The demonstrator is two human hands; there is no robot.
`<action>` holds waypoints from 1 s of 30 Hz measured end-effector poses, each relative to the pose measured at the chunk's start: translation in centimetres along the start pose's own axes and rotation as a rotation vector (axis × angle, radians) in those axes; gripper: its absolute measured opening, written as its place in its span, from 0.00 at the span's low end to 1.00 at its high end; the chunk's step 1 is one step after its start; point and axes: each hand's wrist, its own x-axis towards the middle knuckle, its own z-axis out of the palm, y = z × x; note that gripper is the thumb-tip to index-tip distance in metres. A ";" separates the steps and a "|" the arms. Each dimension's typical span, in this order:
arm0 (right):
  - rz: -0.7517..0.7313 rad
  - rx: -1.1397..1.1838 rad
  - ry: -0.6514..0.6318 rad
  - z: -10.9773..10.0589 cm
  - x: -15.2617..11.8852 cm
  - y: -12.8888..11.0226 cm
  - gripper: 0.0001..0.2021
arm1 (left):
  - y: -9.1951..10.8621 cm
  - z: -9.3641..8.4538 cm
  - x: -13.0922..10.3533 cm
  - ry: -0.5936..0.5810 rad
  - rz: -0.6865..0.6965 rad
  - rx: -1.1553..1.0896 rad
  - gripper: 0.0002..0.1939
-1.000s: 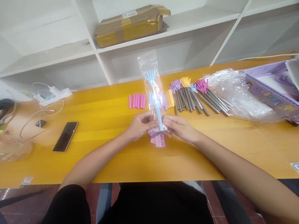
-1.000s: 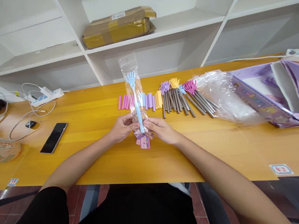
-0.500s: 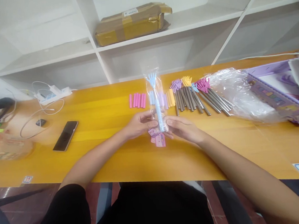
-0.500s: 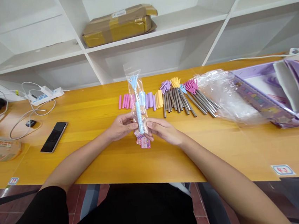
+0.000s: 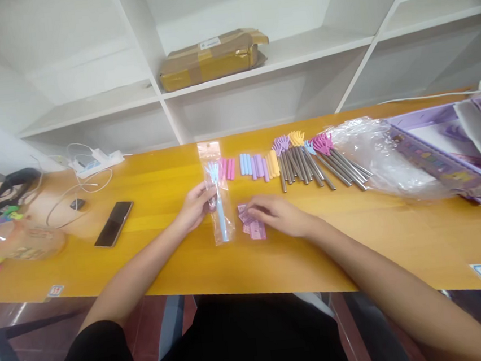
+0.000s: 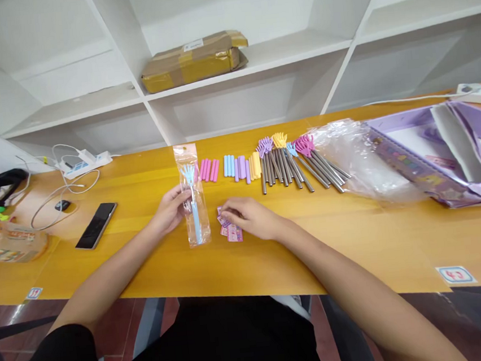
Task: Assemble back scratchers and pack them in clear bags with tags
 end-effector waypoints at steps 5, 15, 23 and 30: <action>0.106 -0.313 0.039 -0.6 -0.2 2.7 0.20 | -1.5 -2.5 -1.0 0.031 -0.052 0.069 0.22; 0.169 -0.189 0.057 -0.3 -0.1 4.6 0.17 | -3.6 -3.2 -1.5 0.024 0.007 0.142 0.26; 0.294 0.009 0.121 -0.2 0.1 5.0 0.19 | -3.9 -3.3 -1.2 0.161 0.021 -0.037 0.26; 0.383 0.396 0.115 -1.2 0.0 5.0 0.29 | -3.1 -2.9 -1.6 0.184 0.048 -0.005 0.29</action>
